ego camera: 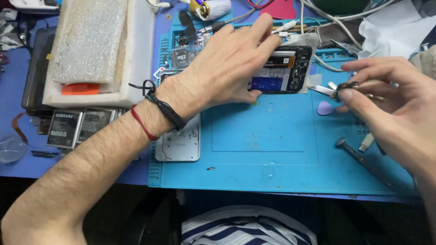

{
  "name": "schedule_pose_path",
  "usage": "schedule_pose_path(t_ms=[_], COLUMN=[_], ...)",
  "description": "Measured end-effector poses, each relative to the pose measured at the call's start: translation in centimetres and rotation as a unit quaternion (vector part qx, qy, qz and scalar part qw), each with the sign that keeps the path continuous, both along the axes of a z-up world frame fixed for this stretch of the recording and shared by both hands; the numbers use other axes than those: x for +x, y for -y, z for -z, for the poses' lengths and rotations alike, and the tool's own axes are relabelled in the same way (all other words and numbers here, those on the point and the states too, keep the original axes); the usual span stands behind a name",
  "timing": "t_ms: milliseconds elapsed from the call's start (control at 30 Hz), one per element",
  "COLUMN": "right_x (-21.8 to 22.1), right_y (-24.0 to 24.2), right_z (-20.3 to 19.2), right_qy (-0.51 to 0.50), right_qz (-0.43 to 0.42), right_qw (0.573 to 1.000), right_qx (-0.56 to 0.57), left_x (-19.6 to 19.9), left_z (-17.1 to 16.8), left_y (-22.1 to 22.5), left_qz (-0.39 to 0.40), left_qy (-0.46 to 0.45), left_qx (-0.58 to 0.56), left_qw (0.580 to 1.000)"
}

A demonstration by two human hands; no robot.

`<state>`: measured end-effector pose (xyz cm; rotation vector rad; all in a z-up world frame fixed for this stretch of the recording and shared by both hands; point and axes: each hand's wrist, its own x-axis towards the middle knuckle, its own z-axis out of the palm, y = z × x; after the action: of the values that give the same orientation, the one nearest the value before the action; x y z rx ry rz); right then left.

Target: Reassembling the internal components of a mobile phone, including the motherboard and ribbon cables

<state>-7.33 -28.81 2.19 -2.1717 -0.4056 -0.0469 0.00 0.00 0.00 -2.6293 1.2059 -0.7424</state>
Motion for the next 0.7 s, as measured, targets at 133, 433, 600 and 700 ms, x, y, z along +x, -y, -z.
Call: schedule_pose_path(t_ms=[133,433,600,700], right_x=[2.1,4.8,4.8,3.1], right_y=[-1.3,-2.4,-2.1,-2.3], right_z=[-0.2,0.3,0.6,-2.5], right_qy=[-0.117,-0.288,-0.228,-0.173], right_qz=[0.006,0.004,0.009,0.044], right_qw=[0.988,0.953,0.966,0.980], right_qx=[0.101,0.093,0.124,0.089], left_x=[-0.5,-0.7,-1.2,-2.9], left_z=[-0.5,0.2,-0.9,-3.5], left_y=[0.6,1.0,0.8,1.1], left_qz=[-0.023,-0.027,-0.013,-0.027], left_qy=[0.028,0.061,0.093,0.108], left_qx=[0.025,0.030,0.050,0.036], left_qw=[0.999,0.997,0.994,0.993])
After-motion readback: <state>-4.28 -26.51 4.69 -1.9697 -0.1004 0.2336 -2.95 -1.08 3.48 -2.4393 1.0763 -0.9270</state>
